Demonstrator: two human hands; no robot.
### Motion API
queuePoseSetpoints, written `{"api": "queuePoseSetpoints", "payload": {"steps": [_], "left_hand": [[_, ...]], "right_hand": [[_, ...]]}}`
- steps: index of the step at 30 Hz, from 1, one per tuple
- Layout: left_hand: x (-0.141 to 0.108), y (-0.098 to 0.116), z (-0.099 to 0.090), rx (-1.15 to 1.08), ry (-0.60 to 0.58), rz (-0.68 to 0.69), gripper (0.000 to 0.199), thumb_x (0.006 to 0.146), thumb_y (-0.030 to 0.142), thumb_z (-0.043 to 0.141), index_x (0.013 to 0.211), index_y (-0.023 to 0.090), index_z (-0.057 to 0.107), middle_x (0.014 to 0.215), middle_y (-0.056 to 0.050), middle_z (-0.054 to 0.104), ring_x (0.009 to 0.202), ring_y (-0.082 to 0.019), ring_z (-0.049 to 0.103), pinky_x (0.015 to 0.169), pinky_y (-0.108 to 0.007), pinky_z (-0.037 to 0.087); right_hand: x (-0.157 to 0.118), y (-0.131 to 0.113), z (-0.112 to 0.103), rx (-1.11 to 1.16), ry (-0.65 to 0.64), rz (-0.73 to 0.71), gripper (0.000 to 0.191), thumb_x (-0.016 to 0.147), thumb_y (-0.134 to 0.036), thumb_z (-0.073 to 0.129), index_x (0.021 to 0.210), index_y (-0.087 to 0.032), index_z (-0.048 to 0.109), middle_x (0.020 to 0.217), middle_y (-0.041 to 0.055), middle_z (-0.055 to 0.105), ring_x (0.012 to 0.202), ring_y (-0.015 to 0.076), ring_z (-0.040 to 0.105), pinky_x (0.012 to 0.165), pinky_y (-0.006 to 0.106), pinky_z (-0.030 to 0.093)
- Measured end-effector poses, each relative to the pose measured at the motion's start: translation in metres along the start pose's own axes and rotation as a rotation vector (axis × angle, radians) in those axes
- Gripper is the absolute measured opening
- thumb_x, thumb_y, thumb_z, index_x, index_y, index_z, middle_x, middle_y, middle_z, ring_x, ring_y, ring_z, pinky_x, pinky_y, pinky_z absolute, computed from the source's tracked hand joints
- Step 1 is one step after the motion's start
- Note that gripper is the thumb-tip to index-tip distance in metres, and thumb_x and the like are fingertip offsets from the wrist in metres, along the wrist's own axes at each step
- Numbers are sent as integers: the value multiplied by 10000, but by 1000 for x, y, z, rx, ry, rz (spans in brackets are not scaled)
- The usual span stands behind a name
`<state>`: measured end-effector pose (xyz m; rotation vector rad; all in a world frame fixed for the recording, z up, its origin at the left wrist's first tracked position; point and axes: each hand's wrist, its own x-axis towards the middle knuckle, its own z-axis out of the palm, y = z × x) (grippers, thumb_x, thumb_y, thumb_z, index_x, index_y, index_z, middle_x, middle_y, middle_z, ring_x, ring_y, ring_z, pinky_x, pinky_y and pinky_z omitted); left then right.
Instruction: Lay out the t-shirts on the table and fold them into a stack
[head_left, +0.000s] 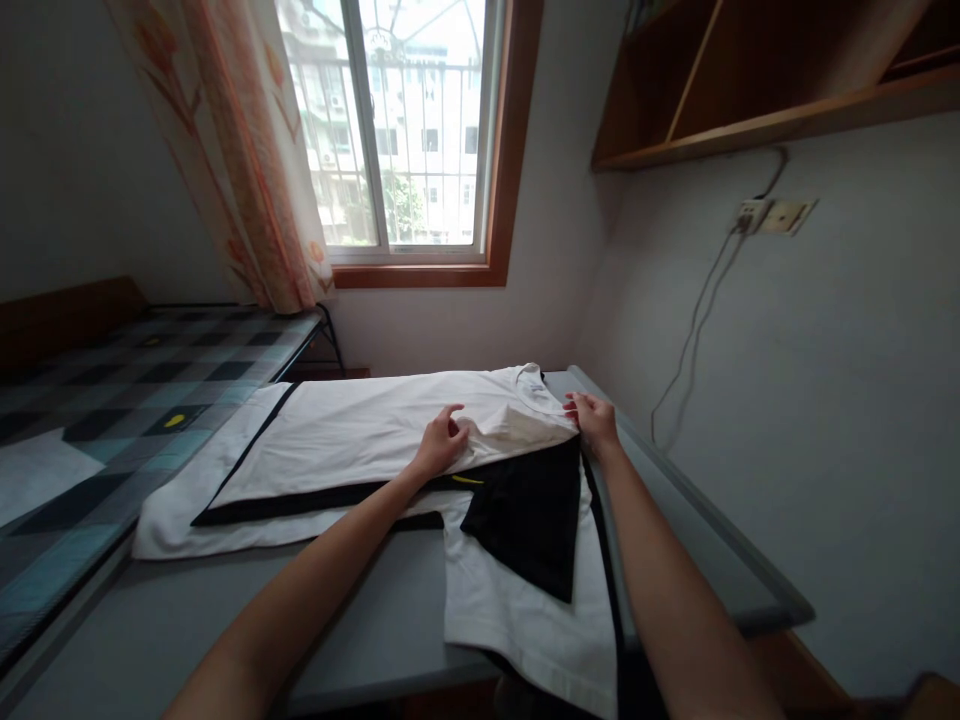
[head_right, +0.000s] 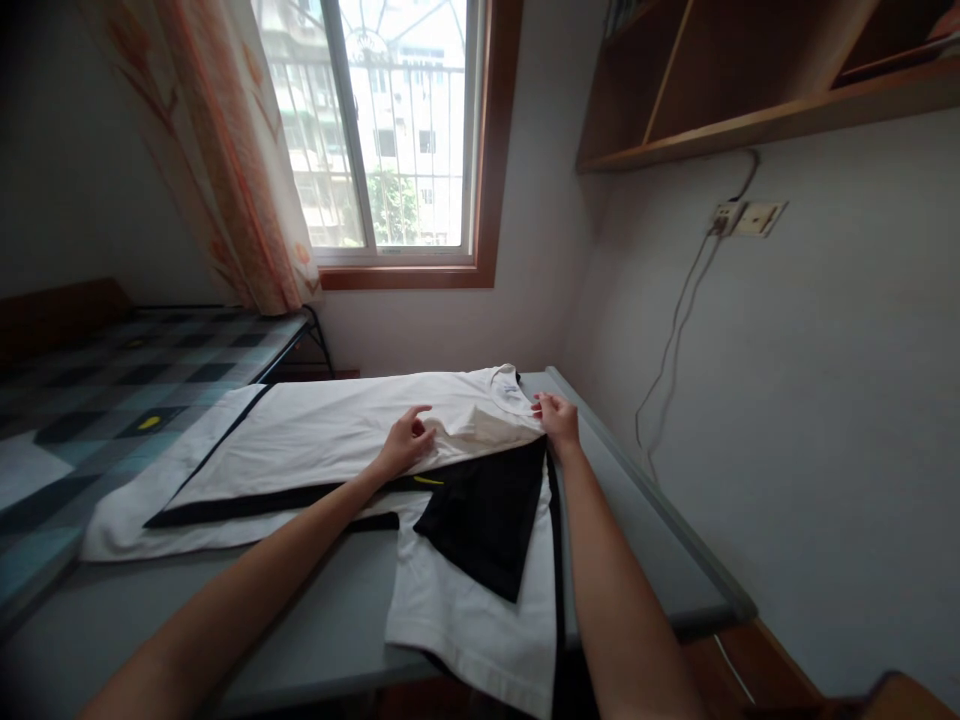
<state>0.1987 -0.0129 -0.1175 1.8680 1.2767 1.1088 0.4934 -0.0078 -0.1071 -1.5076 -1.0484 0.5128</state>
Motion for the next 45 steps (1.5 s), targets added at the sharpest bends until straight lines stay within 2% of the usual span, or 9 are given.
{"api": "queuePoseSetpoints", "payload": {"steps": [6, 10, 15, 18, 23, 29, 32, 38, 45], "left_hand": [[-10, 2, -1, 123, -61, 90, 486, 811, 286, 585, 1284, 219, 495, 726, 28, 569, 686, -147, 574, 704, -264, 446], [-17, 10, -1, 319, -71, 150, 349, 801, 271, 594, 1147, 229, 577, 858, -23, 620, 861, -200, 590, 840, -331, 438], [-22, 14, 2, 535, -111, 180, 233, 827, 218, 517, 1010, 248, 658, 1015, -80, 618, 1026, -251, 553, 908, -395, 405], [-24, 14, 3, 610, -134, 167, 331, 818, 215, 517, 1115, 279, 649, 1127, -90, 610, 1107, -279, 512, 935, -431, 381], [-26, 12, 6, 705, -82, 124, 449, 834, 347, 528, 1262, 216, 573, 1294, -147, 558, 1202, -349, 441, 969, -513, 339], [-30, 12, 8, 699, 21, 83, 535, 829, 351, 556, 1346, 220, 502, 1403, -141, 450, 1262, -326, 393, 1014, -490, 322], [-33, 12, 8, 672, 40, 189, 405, 834, 261, 562, 1238, 263, 588, 1355, -100, 476, 1256, -289, 392, 1009, -454, 330], [-31, 9, 9, 628, -69, 327, 201, 893, 220, 522, 986, 238, 699, 1120, -61, 641, 1154, -241, 471, 986, -416, 337], [-34, 12, 6, 619, -35, 397, 182, 896, 318, 558, 969, 236, 703, 1133, -58, 646, 1106, -232, 510, 964, -410, 339]], "right_hand": [[-21, -15, 13, -561, -259, -305, 363, 868, -446, 480, 995, -190, 705, 938, 92, 733, 862, 224, 667, 808, 324, 480], [-42, -29, 26, -851, -440, -450, 334, 836, -315, 550, 1134, -212, 658, 1114, 91, 683, 1045, 251, 600, 933, 367, 412], [-55, -34, 39, -967, -491, -501, 282, 805, -175, 498, 999, -222, 698, 1228, 92, 604, 1101, 269, 532, 931, 384, 387], [-57, -31, 44, -1004, -533, -506, 422, 834, -163, 450, 1180, -273, 666, 1286, 81, 560, 1125, 266, 515, 935, 382, 380], [-57, -21, 49, -1017, -493, -498, 523, 935, -264, 365, 1452, -302, 431, 1318, 99, 535, 1120, 279, 505, 924, 388, 381], [-56, -22, 50, -944, -354, -480, 351, 924, -354, 449, 1172, -221, 658, 1221, 116, 575, 1057, 266, 510, 913, 381, 384], [-59, -22, 52, -951, -423, -565, 313, 919, -385, 478, 1105, -278, 705, 1282, 93, 528, 1122, 274, 469, 939, 402, 362], [-68, -19, 60, -1007, -427, -528, 621, 934, -480, 435, 1501, -246, 337, 1312, 144, 499, 1157, 311, 457, 969, 461, 348], [-55, -25, 47, -972, -333, -366, 370, 943, -363, 415, 1214, -216, 618, 1222, 134, 603, 1111, 280, 540, 937, 426, 365]]}}
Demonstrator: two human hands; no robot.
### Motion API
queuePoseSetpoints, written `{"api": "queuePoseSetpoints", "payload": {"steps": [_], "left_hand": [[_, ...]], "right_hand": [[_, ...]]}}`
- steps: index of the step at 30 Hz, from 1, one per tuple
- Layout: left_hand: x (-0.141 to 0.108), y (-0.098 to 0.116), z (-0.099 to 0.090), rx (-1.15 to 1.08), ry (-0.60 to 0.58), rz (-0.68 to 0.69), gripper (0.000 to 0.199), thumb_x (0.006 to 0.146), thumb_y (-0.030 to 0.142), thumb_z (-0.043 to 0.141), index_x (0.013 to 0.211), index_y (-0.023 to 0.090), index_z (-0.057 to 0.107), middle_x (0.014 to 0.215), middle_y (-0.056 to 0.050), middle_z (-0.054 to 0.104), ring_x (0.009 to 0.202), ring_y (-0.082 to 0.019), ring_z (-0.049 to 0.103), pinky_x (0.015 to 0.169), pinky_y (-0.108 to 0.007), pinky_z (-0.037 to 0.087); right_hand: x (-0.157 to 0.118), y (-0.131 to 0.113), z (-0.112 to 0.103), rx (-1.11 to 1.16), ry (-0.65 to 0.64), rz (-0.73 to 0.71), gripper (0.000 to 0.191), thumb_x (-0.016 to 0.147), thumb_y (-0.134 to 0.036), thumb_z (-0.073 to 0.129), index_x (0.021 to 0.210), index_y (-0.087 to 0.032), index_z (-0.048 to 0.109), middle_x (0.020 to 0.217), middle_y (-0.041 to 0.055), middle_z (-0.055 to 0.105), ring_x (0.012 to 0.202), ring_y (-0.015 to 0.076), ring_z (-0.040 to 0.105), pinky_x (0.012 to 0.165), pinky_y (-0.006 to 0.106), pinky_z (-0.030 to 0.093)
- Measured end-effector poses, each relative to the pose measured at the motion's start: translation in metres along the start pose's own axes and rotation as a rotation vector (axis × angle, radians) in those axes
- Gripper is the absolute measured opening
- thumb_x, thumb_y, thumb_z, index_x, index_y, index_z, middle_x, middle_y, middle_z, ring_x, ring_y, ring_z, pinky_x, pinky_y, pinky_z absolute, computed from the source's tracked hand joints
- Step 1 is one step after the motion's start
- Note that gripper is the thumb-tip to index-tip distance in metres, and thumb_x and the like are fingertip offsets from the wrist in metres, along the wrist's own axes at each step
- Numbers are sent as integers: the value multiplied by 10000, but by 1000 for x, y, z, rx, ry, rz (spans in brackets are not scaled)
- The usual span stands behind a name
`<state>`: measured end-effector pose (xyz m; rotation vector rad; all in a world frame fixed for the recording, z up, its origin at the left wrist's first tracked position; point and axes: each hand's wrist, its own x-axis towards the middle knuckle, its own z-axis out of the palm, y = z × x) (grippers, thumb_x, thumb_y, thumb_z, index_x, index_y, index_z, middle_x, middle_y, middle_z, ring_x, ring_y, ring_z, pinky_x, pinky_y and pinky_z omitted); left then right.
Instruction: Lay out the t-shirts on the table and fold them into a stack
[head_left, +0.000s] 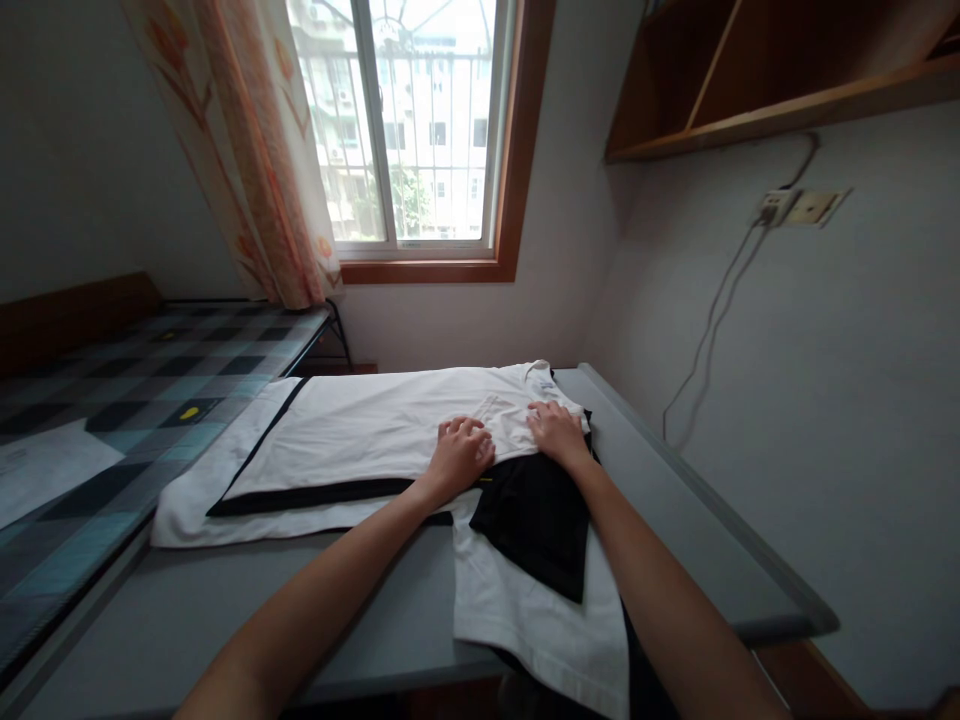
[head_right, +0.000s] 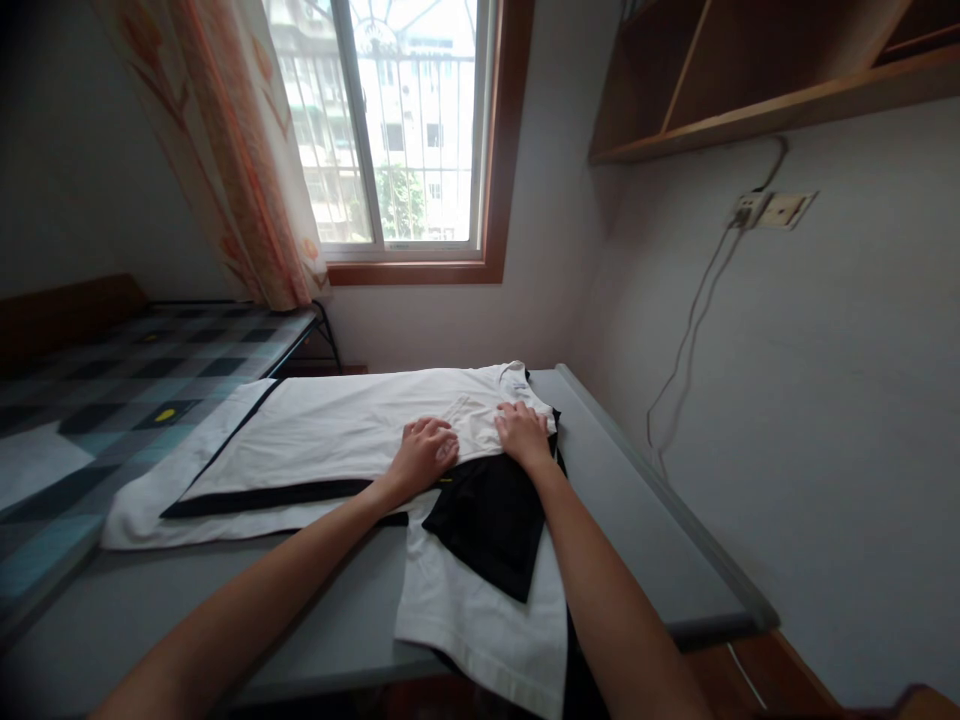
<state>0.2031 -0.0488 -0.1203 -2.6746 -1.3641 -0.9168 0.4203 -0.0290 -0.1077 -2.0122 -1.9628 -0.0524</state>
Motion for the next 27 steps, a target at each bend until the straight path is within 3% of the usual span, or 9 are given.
{"api": "queuePoseSetpoints", "payload": {"steps": [4, 7, 10, 13, 16, 21, 27], "left_hand": [[-2, 5, -5, 64, -23, 82, 230, 895, 389, 554, 942, 222, 704, 1047, -79, 658, 1003, -233, 561, 914, -399, 360], [-1, 10, -10, 113, -59, -33, 308, 918, 416, 497, 932, 182, 697, 904, -101, 687, 894, -238, 613, 876, -405, 378], [2, 13, -15, 93, -115, -199, 334, 913, 409, 481, 881, 164, 706, 797, -105, 704, 807, -245, 644, 842, -403, 399], [5, 12, -18, -99, -196, -346, 239, 838, 344, 562, 925, 186, 719, 797, -72, 720, 771, -221, 656, 743, -329, 430], [9, 7, -17, -386, -264, -445, 320, 738, 266, 648, 1042, 188, 704, 799, -32, 715, 741, -179, 650, 653, -257, 431], [13, -2, -13, -668, -354, -343, 370, 660, 197, 682, 1023, 134, 717, 708, 5, 638, 638, -115, 565, 591, -210, 411], [12, 1, -20, -594, -453, -236, 312, 669, 205, 647, 955, 146, 757, 697, 4, 633, 619, -112, 532, 581, -218, 391]], "right_hand": [[7, 21, -11, 48, -51, 217, 346, 927, -405, 421, 962, -193, 692, 1044, 116, 699, 1039, 280, 603, 903, 426, 371], [10, 33, -15, 123, -119, 269, 337, 885, -455, 480, 797, -200, 681, 918, 81, 721, 966, 271, 632, 895, 429, 375], [13, 41, -14, 200, -104, 257, 289, 835, -448, 542, 755, -201, 668, 866, 63, 720, 895, 255, 641, 864, 416, 401], [14, 51, -10, 342, -60, 220, 253, 781, -431, 596, 740, -190, 663, 774, 58, 708, 758, 212, 636, 736, 336, 449], [15, 61, -8, 558, -53, 161, 278, 732, -442, 631, 802, -174, 660, 661, 38, 671, 601, 162, 585, 570, 254, 431], [13, 68, -14, 739, -106, 162, 360, 683, -445, 662, 884, -145, 650, 625, 17, 633, 544, 134, 535, 495, 224, 393], [7, 78, -22, 801, -214, 170, 400, 616, -430, 727, 874, -128, 677, 681, 32, 650, 606, 144, 568, 555, 235, 424]]}}
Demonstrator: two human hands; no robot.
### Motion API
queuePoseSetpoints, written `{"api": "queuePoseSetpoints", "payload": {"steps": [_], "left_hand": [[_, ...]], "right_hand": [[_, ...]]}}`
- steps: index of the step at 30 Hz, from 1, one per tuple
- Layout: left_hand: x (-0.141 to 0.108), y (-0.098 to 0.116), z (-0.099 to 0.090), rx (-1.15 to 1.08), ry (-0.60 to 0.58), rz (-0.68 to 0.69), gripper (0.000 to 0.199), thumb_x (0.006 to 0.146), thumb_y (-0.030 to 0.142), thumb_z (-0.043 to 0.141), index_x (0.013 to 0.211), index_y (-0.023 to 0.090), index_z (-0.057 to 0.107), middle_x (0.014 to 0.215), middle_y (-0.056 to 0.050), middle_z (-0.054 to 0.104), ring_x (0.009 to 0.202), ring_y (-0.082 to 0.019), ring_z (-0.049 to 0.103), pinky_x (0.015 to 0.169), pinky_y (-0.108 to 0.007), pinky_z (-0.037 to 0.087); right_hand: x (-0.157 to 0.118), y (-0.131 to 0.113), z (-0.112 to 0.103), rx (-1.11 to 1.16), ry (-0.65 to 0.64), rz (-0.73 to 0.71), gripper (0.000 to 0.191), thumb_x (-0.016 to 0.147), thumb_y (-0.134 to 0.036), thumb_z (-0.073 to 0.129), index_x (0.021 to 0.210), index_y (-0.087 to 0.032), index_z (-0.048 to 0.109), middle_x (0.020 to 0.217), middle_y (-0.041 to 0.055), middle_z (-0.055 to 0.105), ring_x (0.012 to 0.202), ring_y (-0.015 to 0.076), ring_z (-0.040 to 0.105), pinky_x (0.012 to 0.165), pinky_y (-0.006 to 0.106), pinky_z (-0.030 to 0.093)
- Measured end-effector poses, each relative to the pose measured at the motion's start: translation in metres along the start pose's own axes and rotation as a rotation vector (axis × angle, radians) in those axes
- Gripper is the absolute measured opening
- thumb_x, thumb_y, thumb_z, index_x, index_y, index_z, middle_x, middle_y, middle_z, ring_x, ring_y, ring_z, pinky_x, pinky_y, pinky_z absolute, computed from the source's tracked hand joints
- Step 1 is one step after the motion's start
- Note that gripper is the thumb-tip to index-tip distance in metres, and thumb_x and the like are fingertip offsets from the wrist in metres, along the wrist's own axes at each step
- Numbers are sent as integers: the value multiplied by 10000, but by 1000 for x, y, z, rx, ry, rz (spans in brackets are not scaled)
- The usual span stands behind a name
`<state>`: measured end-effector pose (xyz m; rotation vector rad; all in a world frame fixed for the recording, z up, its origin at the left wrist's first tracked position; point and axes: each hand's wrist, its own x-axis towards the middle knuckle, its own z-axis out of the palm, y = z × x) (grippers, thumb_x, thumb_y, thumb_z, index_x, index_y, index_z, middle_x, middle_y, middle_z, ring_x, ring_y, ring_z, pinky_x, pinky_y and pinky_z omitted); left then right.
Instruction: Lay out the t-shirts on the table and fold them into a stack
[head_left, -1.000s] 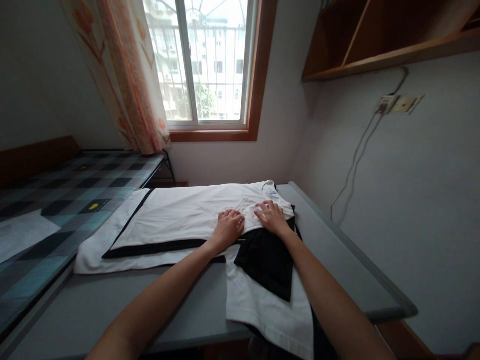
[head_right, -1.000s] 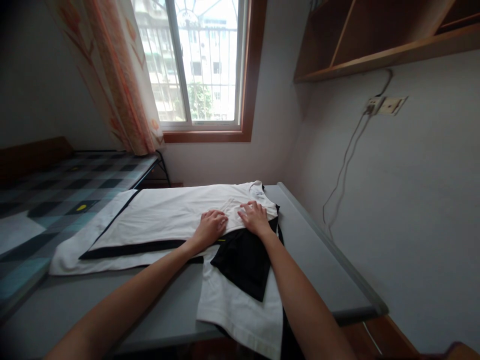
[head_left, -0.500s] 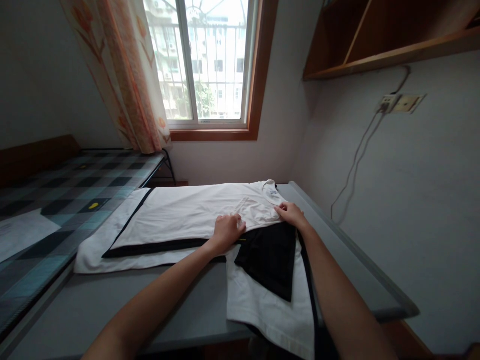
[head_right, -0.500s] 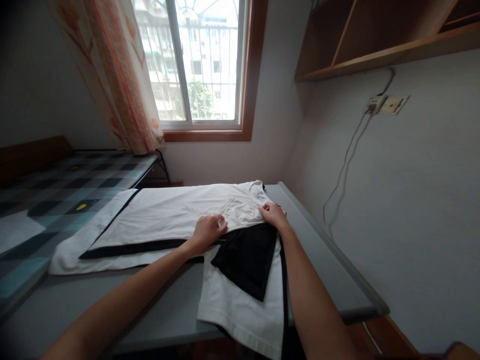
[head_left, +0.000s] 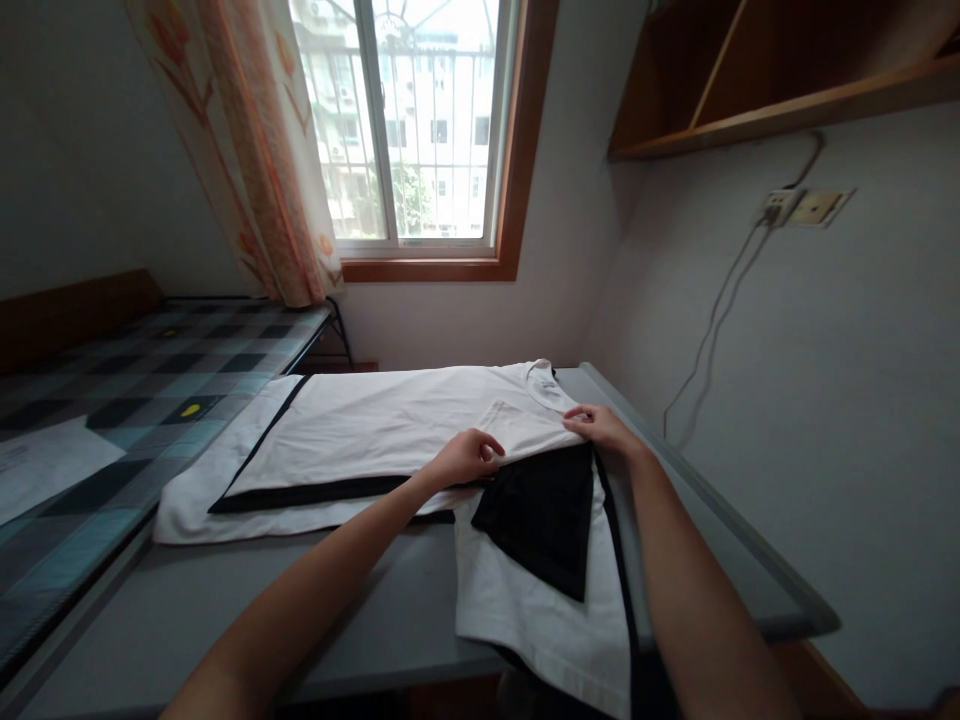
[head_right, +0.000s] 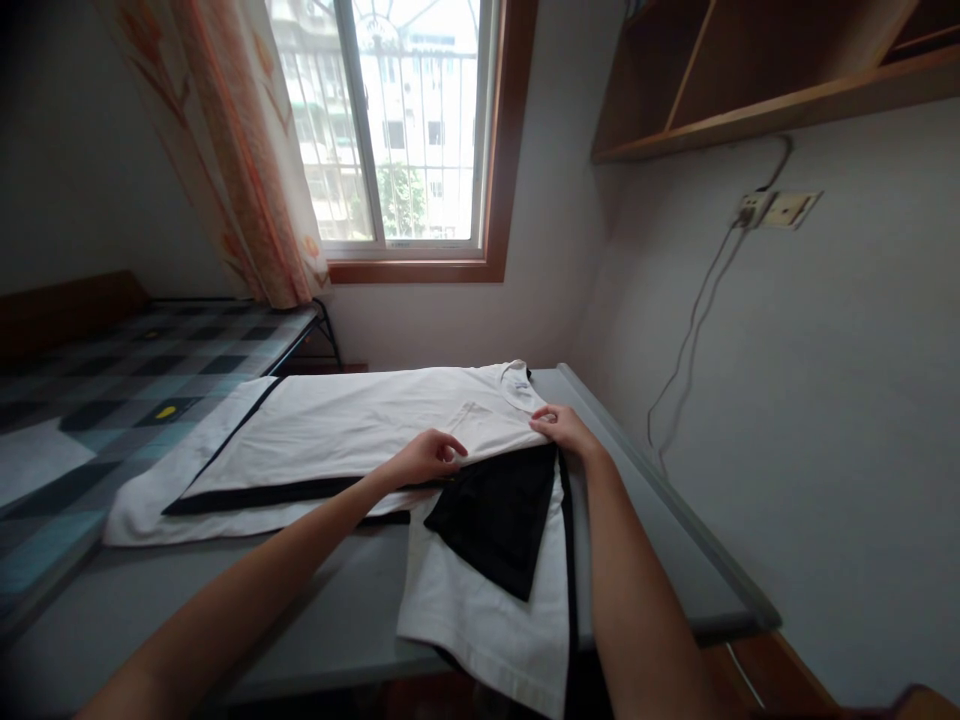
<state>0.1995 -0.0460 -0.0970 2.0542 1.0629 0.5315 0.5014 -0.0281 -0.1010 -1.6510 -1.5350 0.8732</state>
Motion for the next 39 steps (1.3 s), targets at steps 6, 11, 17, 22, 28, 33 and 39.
{"api": "queuePoseSetpoints", "payload": {"steps": [6, 11, 17, 22, 28, 33, 39], "left_hand": [[-5, 10, -5, 122, -29, 41, 318, 696, 190, 633, 984, 175, 766, 770, -23, 678, 671, -133, 571, 607, -225, 415], [-4, 14, -8, 121, -65, 56, 284, 743, 302, 665, 974, 173, 766, 753, -22, 678, 660, -138, 581, 602, -232, 423], [1, 4, 1, 274, 242, 202, 294, 913, 344, 515, 910, 178, 757, 1004, -83, 673, 829, -164, 628, 788, -282, 472], [-2, -10, 7, 537, 230, 297, 278, 933, 326, 500, 1140, 251, 668, 1230, -68, 636, 1148, -209, 563, 996, -380, 389], [-5, -15, 11, 601, 243, 265, 303, 918, 352, 511, 1191, 284, 622, 1296, -48, 605, 1225, -209, 517, 1048, -408, 327], [-9, -16, 11, 597, 226, 282, 346, 927, 367, 492, 1239, 258, 592, 1332, -66, 582, 1258, -219, 492, 1061, -400, 327], [-9, -19, 12, 600, 215, 278, 379, 938, 372, 478, 1284, 252, 573, 1372, -73, 558, 1293, -220, 469, 1097, -405, 312]], "right_hand": [[-6, -1, -15, -102, -83, 23, 331, 599, -393, 720, 806, -137, 684, 653, 18, 639, 594, 145, 562, 552, 247, 413], [-6, -11, -18, -284, -75, 43, 242, 631, -315, 714, 805, -149, 691, 645, 23, 654, 604, 157, 580, 581, 256, 438], [-7, -43, 38, -504, 266, -237, 250, 853, -305, 522, 987, -177, 690, 969, 89, 702, 915, 210, 639, 879, 326, 455], [-11, -48, 94, -564, 15, -529, 445, 947, -422, 408, 1278, -190, 597, 1377, 118, 546, 1275, 228, 483, 1056, 367, 368], [-10, -36, 106, -844, -163, -326, 675, 952, -616, 219, 1507, -248, 327, 1592, 97, 231, 1461, 288, 178, 1150, 508, 179], [-3, -29, 83, -920, -108, -115, 708, 935, -643, 206, 1534, -269, 254, 1609, 82, 169, 1469, 332, 93, 1155, 561, 79], [0, -19, 71, -940, -35, -97, 706, 938, -618, 242, 1528, -231, 280, 1597, 110, 208, 1464, 323, 137, 1165, 511, 92]]}}
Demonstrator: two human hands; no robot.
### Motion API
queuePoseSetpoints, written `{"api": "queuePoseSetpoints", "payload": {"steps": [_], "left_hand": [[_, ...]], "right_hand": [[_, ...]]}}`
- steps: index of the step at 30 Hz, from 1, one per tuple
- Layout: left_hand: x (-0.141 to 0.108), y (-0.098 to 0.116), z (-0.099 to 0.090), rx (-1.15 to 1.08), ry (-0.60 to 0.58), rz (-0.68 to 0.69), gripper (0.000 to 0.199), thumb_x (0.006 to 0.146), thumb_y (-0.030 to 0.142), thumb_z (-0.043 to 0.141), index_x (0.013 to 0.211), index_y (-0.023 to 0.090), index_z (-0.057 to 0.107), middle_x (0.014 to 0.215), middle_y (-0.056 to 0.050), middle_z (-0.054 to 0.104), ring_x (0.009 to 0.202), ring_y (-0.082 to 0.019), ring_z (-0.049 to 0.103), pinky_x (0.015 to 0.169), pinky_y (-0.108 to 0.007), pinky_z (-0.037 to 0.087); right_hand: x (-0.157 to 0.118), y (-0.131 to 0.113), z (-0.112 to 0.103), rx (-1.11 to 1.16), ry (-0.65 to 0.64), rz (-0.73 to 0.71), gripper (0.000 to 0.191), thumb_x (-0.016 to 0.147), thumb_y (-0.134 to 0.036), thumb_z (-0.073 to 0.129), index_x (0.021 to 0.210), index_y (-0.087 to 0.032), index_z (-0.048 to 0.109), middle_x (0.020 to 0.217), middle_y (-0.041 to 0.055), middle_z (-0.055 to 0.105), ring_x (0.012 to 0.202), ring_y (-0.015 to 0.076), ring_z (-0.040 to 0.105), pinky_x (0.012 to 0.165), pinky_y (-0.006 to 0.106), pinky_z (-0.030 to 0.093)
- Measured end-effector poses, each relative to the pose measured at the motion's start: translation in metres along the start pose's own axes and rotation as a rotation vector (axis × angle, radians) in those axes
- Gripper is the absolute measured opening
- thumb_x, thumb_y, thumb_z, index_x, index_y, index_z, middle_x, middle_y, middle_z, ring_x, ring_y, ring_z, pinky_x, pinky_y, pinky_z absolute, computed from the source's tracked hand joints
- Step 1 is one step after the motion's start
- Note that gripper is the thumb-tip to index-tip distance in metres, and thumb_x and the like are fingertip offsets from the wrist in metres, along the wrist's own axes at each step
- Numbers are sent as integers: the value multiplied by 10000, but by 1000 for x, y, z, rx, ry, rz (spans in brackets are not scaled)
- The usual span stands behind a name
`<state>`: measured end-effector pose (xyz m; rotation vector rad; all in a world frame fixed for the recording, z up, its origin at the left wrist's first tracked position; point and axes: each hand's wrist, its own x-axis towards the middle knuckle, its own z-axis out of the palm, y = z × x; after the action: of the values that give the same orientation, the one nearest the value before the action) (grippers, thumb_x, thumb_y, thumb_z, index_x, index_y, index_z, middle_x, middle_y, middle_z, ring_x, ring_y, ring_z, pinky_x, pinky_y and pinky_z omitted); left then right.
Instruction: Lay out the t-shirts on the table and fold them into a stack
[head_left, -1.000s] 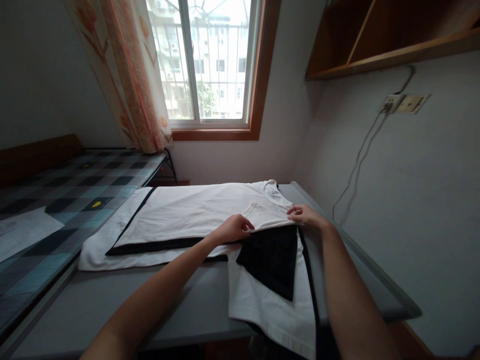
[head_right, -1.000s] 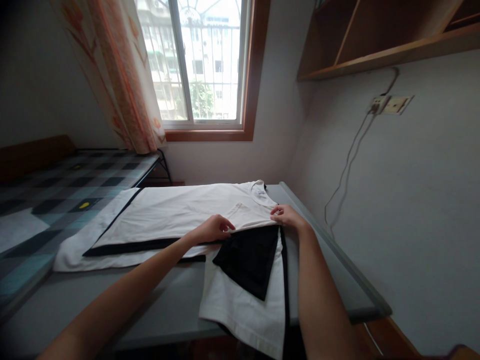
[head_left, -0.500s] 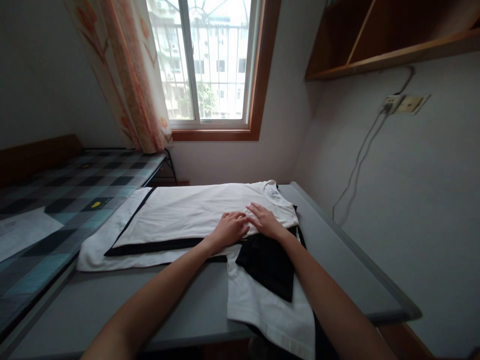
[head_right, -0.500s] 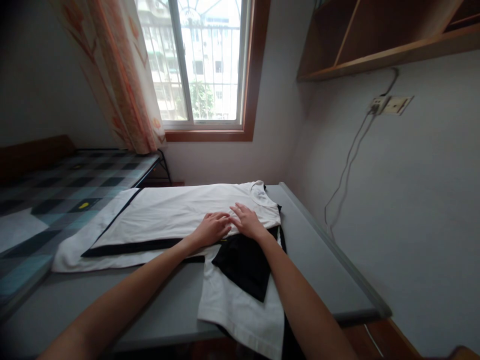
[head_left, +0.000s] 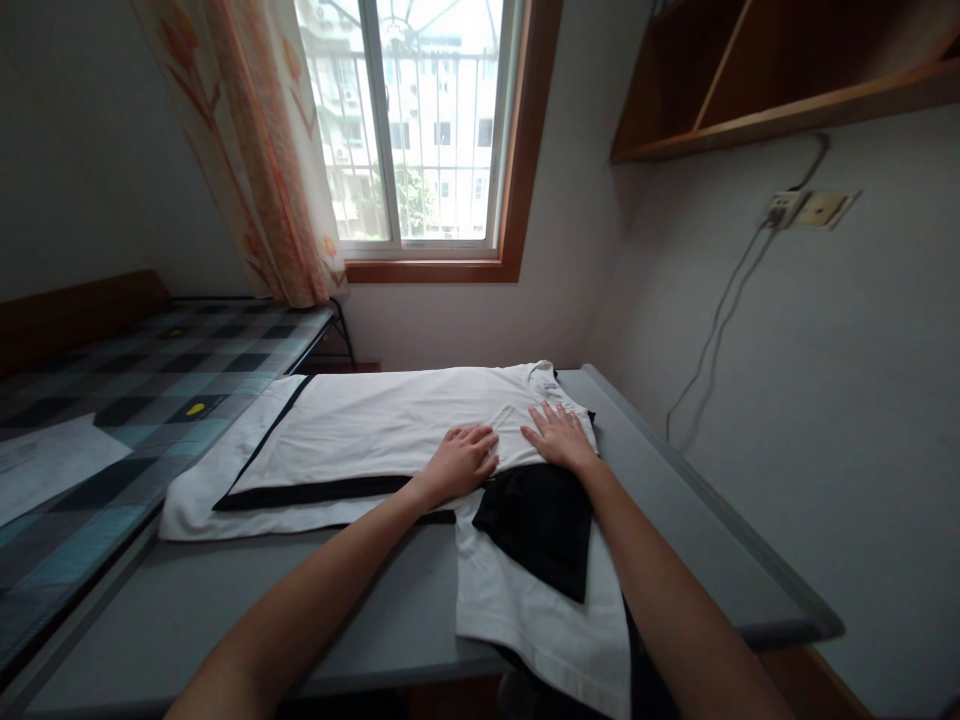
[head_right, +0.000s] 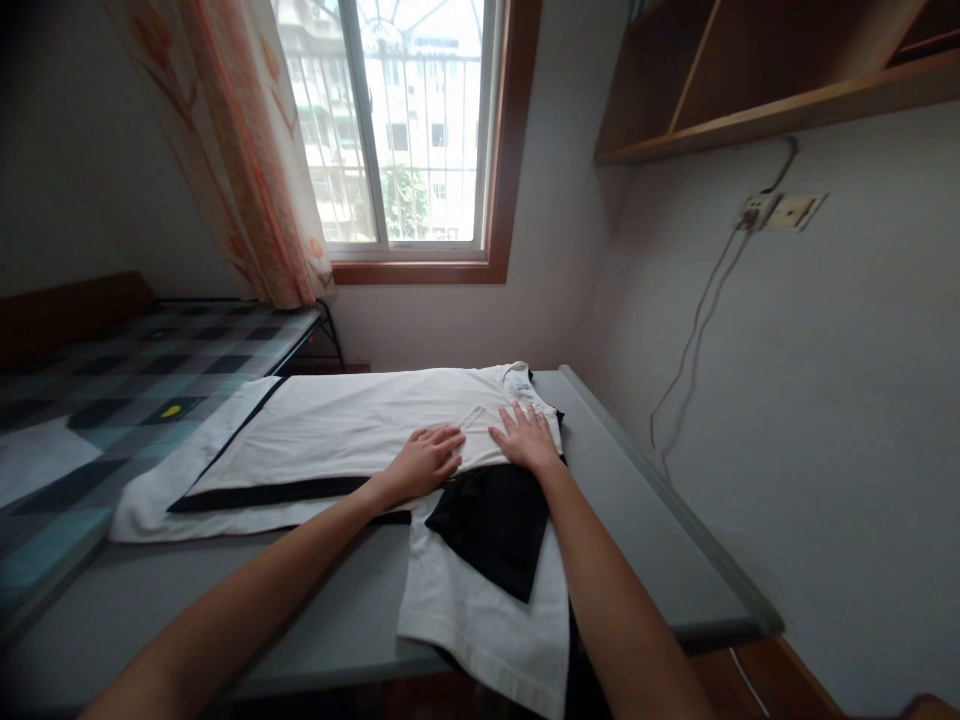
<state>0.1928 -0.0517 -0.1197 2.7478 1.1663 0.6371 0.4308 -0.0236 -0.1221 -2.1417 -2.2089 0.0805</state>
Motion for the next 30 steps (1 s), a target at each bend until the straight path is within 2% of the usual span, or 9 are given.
{"api": "queuePoseSetpoints", "payload": {"steps": [4, 7, 13, 16, 18, 21, 24, 28, 30], "left_hand": [[-4, -3, -3, 5, -48, 43, 434, 963, 406, 425, 1355, 248, 524, 1440, -80, 504, 1359, -223, 412, 1123, -414, 290], [-16, -16, -13, 5, -97, 90, 477, 973, 445, 398, 1415, 277, 460, 1495, -74, 438, 1404, -213, 353, 1148, -413, 256], [-63, -80, -55, 54, -182, 29, 541, 943, 502, 445, 1445, 302, 419, 1532, -51, 375, 1431, -201, 300, 1177, -388, 211], [-93, -109, -78, 66, -124, 14, 525, 907, 492, 517, 1397, 307, 490, 1476, -42, 465, 1387, -210, 386, 1145, -374, 301], [-112, -120, -89, 72, -57, 14, 509, 866, 483, 582, 1340, 298, 556, 1411, -57, 540, 1318, -229, 477, 1099, -380, 374], [-131, -121, -98, 82, 12, -6, 373, 855, 449, 606, 1186, 289, 663, 1270, -69, 639, 1166, -236, 588, 1024, -401, 441], [-134, -114, -100, 107, 18, -10, 237, 907, 398, 538, 1022, 285, 712, 1104, -57, 690, 994, -209, 626, 946, -396, 466], [-129, -106, -98, 118, 28, 12, 271, 962, 330, 444, 982, 271, 709, 973, -43, 696, 872, -177, 612, 858, -351, 470], [-128, -107, -98, 108, 51, 5, 270, 963, 322, 446, 999, 265, 707, 964, -44, 694, 857, -172, 609, 838, -336, 471]], "right_hand": [[-2, -3, 0, -2, 10, -1, 687, 943, -591, 269, 1523, -223, 297, 1592, 111, 226, 1459, 327, 157, 1165, 498, 105], [-3, -3, -1, 3, 30, -13, 667, 945, -572, 292, 1511, -222, 327, 1585, 110, 247, 1454, 320, 179, 1161, 500, 123], [-1, -2, 1, 13, 56, -22, 643, 941, -547, 325, 1487, -213, 378, 1571, 117, 284, 1441, 322, 220, 1151, 514, 149], [-1, -1, 2, 25, 91, -36, 609, 936, -510, 371, 1453, -193, 432, 1547, 136, 331, 1426, 318, 258, 1140, 526, 175], [-1, -1, 1, 53, 144, -54, 559, 921, -470, 432, 1393, -180, 504, 1508, 156, 392, 1398, 323, 312, 1130, 550, 180], [-1, -3, -4, 172, 263, -136, 413, 883, -405, 522, 1211, -183, 638, 1393, 157, 517, 1301, 310, 443, 1115, 539, 231], [-3, -10, -12, 378, 344, -323, 256, 876, -382, 538, 944, -193, 696, 1185, 125, 635, 1117, 250, 580, 1025, 417, 394], [-9, -28, -18, 556, 414, -468, 285, 884, -425, 539, 753, -199, 655, 974, 98, 662, 935, 210, 626, 911, 351, 460], [-13, -36, -20, 586, 341, -499, 309, 867, -461, 567, 732, -196, 650, 930, 85, 658, 877, 196, 626, 871, 332, 468]]}}
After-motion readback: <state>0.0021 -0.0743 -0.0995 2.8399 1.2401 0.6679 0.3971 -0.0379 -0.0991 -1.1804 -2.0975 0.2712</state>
